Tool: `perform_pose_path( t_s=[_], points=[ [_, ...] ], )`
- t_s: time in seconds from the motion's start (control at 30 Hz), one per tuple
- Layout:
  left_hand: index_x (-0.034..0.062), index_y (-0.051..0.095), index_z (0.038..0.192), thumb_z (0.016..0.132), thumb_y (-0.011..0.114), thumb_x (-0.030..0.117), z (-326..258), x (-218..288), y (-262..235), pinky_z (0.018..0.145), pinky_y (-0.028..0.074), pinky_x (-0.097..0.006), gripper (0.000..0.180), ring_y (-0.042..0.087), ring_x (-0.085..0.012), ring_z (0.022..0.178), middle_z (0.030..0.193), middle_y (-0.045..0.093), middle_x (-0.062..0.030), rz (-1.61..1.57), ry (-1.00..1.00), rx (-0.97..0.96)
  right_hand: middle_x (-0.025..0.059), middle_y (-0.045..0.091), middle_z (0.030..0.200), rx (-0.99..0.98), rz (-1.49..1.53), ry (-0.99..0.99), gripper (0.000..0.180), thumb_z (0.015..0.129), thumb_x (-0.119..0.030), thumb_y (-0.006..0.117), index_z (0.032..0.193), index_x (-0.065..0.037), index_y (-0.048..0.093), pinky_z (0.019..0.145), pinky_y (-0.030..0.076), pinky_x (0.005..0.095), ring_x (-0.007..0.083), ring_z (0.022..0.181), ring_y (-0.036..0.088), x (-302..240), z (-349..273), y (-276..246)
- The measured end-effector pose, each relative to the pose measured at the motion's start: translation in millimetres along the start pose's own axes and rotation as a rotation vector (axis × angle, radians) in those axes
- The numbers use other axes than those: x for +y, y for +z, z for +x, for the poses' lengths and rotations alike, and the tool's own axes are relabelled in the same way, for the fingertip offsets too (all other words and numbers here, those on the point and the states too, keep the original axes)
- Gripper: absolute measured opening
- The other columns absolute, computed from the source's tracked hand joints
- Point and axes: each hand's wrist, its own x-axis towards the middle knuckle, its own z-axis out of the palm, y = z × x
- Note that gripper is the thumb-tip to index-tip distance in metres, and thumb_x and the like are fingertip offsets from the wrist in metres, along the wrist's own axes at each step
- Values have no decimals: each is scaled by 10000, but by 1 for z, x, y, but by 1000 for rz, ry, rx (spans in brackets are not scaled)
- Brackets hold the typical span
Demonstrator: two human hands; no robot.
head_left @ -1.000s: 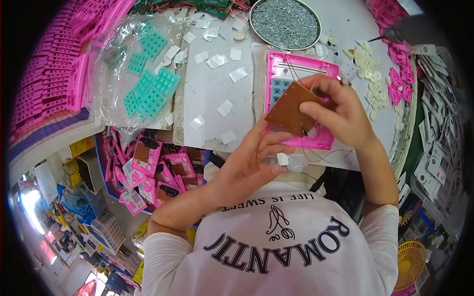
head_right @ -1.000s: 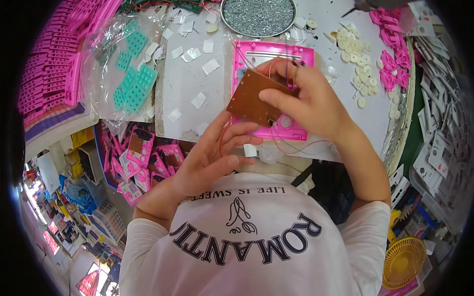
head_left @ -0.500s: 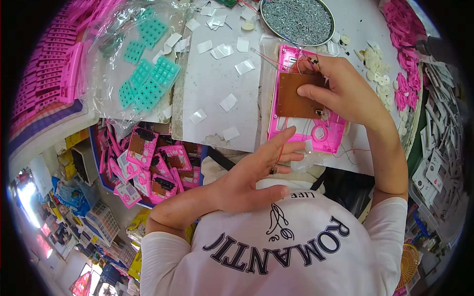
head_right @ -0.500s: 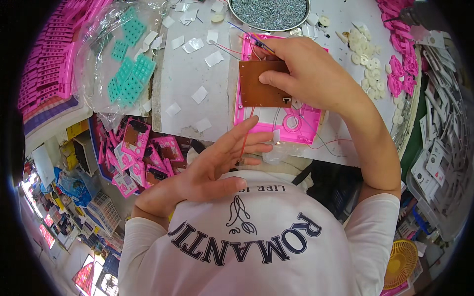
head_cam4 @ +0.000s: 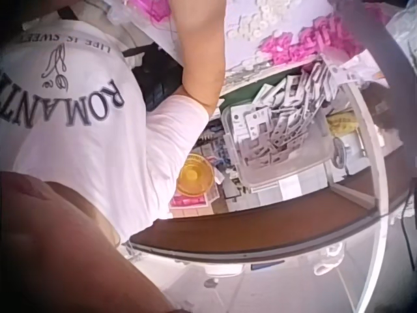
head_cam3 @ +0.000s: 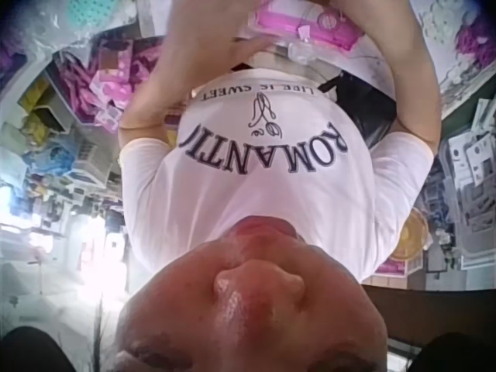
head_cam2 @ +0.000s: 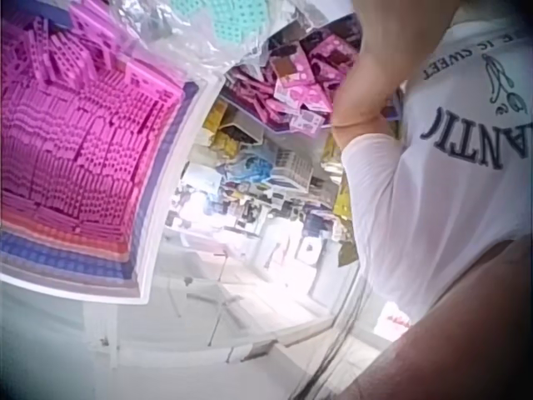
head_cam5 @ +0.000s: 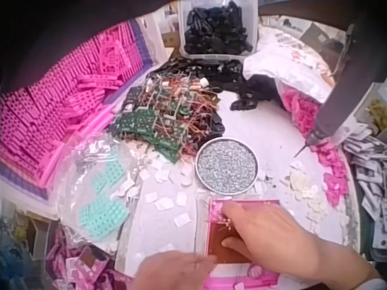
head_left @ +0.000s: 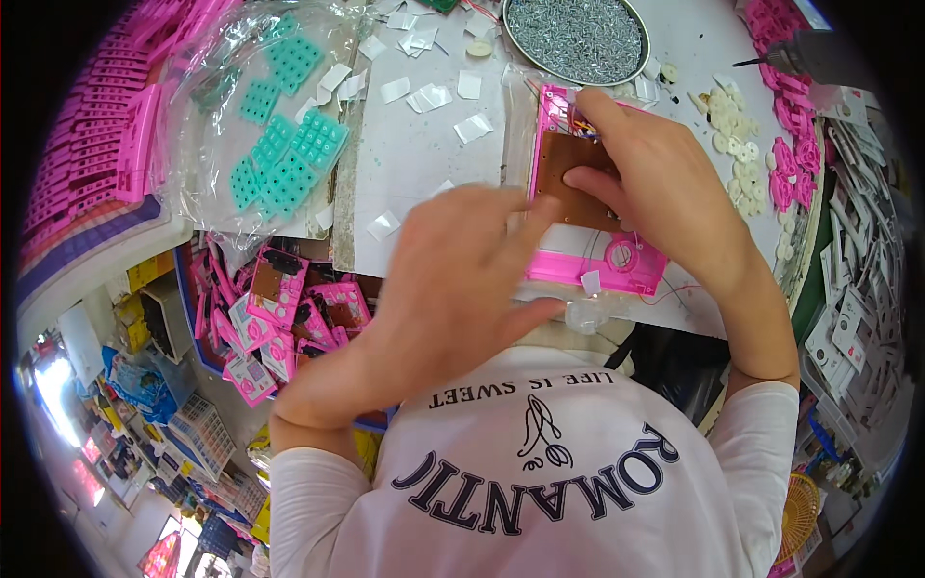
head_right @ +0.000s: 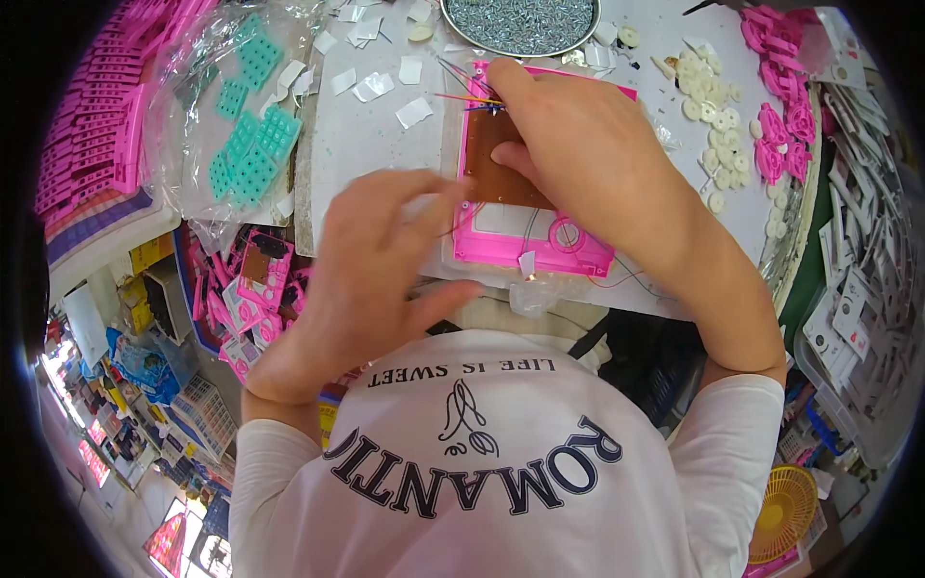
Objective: Assembling electronic toy components into pink plastic frames and packaging them.
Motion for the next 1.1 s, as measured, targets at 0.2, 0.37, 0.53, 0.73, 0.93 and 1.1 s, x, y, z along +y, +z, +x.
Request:
perform_pose_path(
  t_s=[0.2, 0.37, 0.53, 0.73, 0.93, 1.1],
  points=[
    [7, 599, 1295, 801, 723, 455, 11, -13, 26, 1121, 265, -546, 679, 487, -248, 1349, 1343, 567, -113, 257, 202, -22, 154, 627, 1154, 370, -165, -99, 508, 760, -122, 778, 1225, -33, 593, 868, 525, 434, 352, 1096, 599, 0, -17, -6],
    [-6, 605, 1282, 797, 724, 458, 16, -17, 23, 1069, 353, -471, 682, 505, -243, 1337, 1327, 580, -121, 210, 231, -57, 192, 577, 1340, 151, -186, -255, 593, 776, -207, 769, 1286, 39, 592, 1075, 418, 496, 350, 1260, 538, -8, -56, 23],
    [-10, 620, 1244, 803, 744, 398, 28, -15, 9, 936, 452, -395, 614, 572, -252, 1233, 1296, 602, -118, 207, 249, -152, 221, 559, 1394, 72, -248, -203, 626, 821, -322, 714, 1273, 94, 598, 1112, 375, 509, 352, 1303, 499, -16, -57, 27],
    [82, 732, 952, 821, 746, 224, 124, -53, -32, 766, 526, -351, 194, 695, -262, 863, 867, 720, -68, -161, 73, -227, 200, 589, 1342, 83, -324, -184, 610, 818, -369, 714, 1216, 87, 639, 1092, 376, 533, 349, 1247, 497, -18, -55, 21],
    [106, 695, 698, 798, 643, 199, 200, -108, 4, 779, 442, -476, 146, 654, -315, 866, 786, 683, -102, 484, 210, 146, 195, 540, 1400, 50, -92, -214, 632, 784, -285, 765, 1255, 97, 589, 1118, 360, 523, 384, 1287, 476, -14, -57, 10],
    [90, 686, 684, 814, 633, 201, 207, -106, 16, 779, 430, -479, 178, 646, -313, 840, 803, 686, -112, 544, 265, 315, 223, 605, 1198, 896, 385, -207, 472, 911, -260, 557, 1238, 79, 560, 1036, 443, 500, 365, 1116, 584, 51, -75, -77]
  ],
)
